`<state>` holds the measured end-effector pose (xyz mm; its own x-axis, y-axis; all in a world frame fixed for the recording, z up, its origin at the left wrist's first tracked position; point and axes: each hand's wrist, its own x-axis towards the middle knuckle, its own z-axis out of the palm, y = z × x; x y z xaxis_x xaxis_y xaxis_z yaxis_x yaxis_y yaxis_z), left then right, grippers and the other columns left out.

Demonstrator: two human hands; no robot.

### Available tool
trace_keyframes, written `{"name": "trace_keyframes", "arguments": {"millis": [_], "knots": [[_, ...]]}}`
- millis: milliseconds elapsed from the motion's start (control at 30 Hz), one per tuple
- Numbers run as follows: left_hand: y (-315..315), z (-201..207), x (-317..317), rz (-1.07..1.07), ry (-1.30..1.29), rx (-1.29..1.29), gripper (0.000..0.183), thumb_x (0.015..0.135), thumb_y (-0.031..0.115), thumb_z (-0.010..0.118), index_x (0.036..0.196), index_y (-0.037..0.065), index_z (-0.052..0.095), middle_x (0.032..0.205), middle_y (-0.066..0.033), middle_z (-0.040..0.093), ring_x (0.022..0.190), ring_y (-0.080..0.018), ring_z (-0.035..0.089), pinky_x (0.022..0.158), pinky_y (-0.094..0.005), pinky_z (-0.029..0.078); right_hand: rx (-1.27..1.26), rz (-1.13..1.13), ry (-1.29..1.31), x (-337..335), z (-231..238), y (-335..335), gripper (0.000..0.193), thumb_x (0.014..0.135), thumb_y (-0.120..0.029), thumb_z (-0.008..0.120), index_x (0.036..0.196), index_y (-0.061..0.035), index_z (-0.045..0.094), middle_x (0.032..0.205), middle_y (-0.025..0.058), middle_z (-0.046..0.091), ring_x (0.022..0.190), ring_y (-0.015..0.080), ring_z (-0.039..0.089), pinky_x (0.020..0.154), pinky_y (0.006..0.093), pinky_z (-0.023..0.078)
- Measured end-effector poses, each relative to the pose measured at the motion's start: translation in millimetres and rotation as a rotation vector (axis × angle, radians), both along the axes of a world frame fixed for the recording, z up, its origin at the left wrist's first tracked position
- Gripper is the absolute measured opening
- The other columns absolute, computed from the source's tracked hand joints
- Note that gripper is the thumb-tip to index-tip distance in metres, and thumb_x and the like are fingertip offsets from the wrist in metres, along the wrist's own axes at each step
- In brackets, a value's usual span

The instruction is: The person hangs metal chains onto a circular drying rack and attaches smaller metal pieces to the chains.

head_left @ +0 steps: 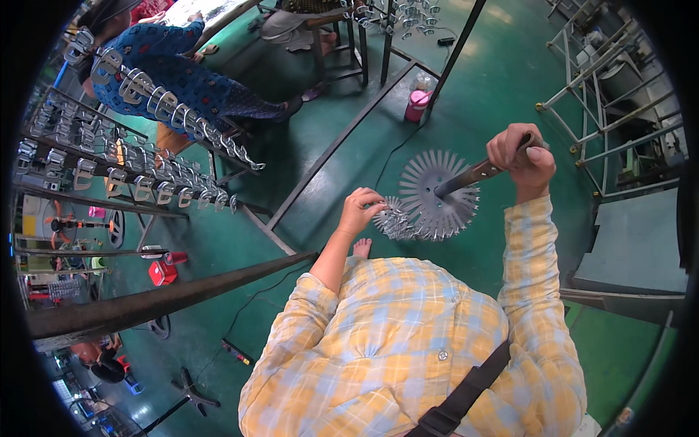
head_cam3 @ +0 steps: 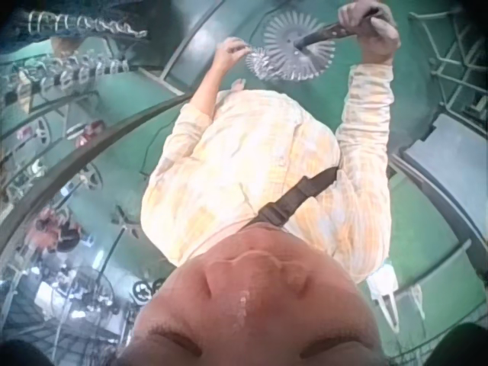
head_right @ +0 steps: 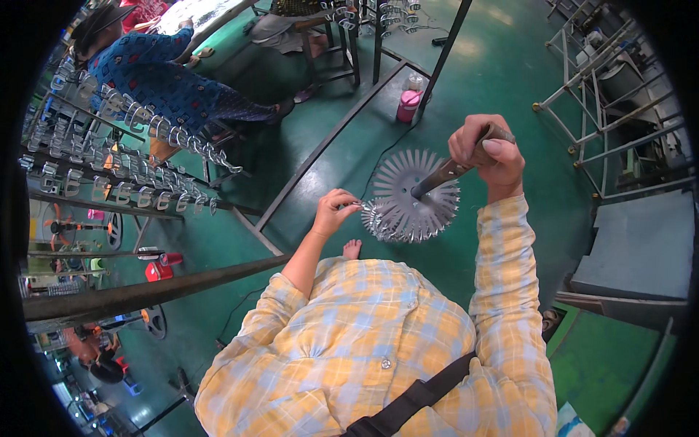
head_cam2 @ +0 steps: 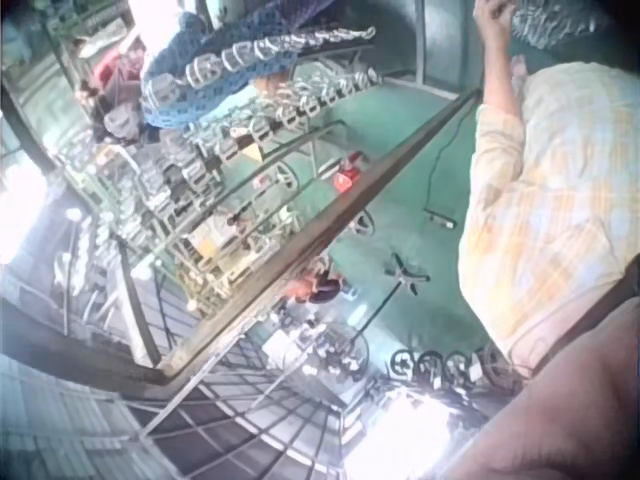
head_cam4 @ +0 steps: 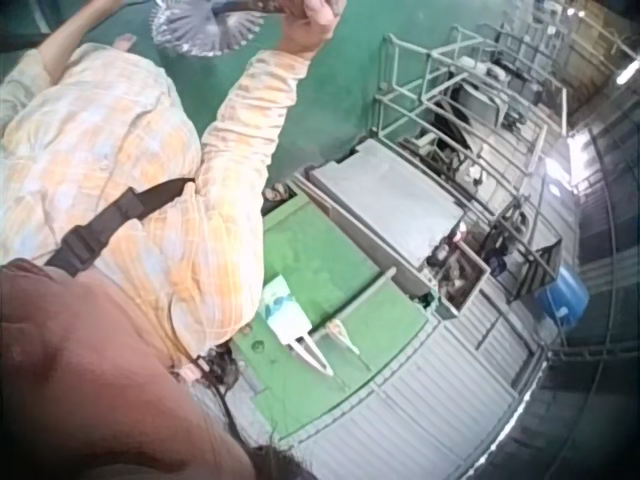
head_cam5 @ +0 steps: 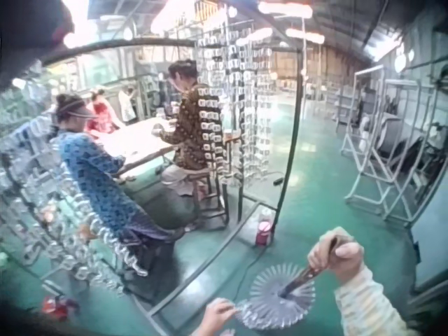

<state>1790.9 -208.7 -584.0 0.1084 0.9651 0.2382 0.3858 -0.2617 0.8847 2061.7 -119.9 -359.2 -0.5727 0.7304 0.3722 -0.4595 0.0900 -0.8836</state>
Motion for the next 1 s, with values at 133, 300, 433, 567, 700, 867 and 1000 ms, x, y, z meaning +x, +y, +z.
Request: {"name": "trace_keyframes", "arguments": {"millis": [133,300,433,567,700,867,1000], "knots": [[4.3,-5.3,6.6,-0.040,0.030,-0.025,0.012,0.062,0.011,0.071,0.072,0.006,0.066,0.072,-0.0032,0.061,0.066,-0.0183,0.054,0.062,-0.0299,0.043,-0.005,-0.005,0.007,-0.4,0.9,-1.2,0.033,0.067,-0.030,0.053,0.058,0.0006,0.044,0.044,0.0025,0.033,0.039,0.0118,0.027,0.041,0.0275,0.022],[6.9,-12.4,7.0,-0.066,0.063,-0.022,0.011,0.064,0.010,0.071,0.073,0.007,0.066,0.071,-0.0032,0.061,0.068,-0.0174,0.054,0.063,-0.0294,0.043,-0.006,0.008,0.014,-1.8,-0.7,1.4,0.033,0.067,-0.030,0.053,0.058,0.0005,0.044,0.044,0.0025,0.034,0.039,0.0119,0.028,0.040,0.0276,0.022],[6.3,-13.8,8.4,-0.107,0.076,-0.096,0.012,0.066,0.013,0.070,0.075,0.006,0.066,0.073,-0.0042,0.061,0.070,-0.0192,0.055,0.064,-0.0299,0.043,0.007,0.013,0.011,-4.3,-0.4,0.1,0.033,0.066,-0.030,0.053,0.058,0.0005,0.044,0.044,0.0033,0.035,0.039,0.0123,0.029,0.040,0.0276,0.022],[6.2,-12.8,8.3,-0.157,0.088,-0.153,0.017,0.067,0.015,0.071,0.079,0.005,0.066,0.076,-0.0054,0.061,0.072,-0.0212,0.056,0.065,-0.0304,0.044,0.017,0.025,0.008,-7.6,1.9,-0.9,0.033,0.066,-0.030,0.053,0.058,0.0007,0.044,0.044,0.0037,0.036,0.039,0.0124,0.030,0.040,0.0274,0.023],[6.5,-7.4,9.9,-0.169,0.084,-0.195,0.019,0.067,0.016,0.071,0.082,0.005,0.066,0.078,-0.0068,0.061,0.073,-0.0222,0.057,0.065,-0.0305,0.044,0.000,0.033,-0.007,-8.1,0.1,1.4,0.034,0.065,-0.030,0.053,0.057,0.0009,0.044,0.044,0.0034,0.035,0.039,0.0123,0.029,0.040,0.0273,0.023],[2.6,17.8,-1.0,-0.095,0.197,-0.125,0.022,0.068,0.014,0.070,0.087,0.005,0.066,0.080,-0.0087,0.061,0.072,-0.0228,0.057,0.065,-0.0313,0.045,0.003,0.030,0.007,-11.4,5.1,-2.1,0.034,0.064,-0.030,0.054,0.057,0.0012,0.044,0.044,0.0030,0.033,0.039,0.0126,0.029,0.041,0.0271,0.023],[9.6,81.3,-39.5,-0.003,0.230,-0.008,0.016,0.068,0.011,0.069,0.083,0.006,0.066,0.077,-0.0076,0.061,0.070,-0.0216,0.057,0.063,-0.0320,0.045,-0.104,-0.211,0.016,-30.7,-2.8,-7.9,0.033,0.061,-0.030,0.055,0.057,0.0015,0.044,0.047,0.0053,0.035,0.041,0.0144,0.033,0.042,0.0278,0.026]]}}
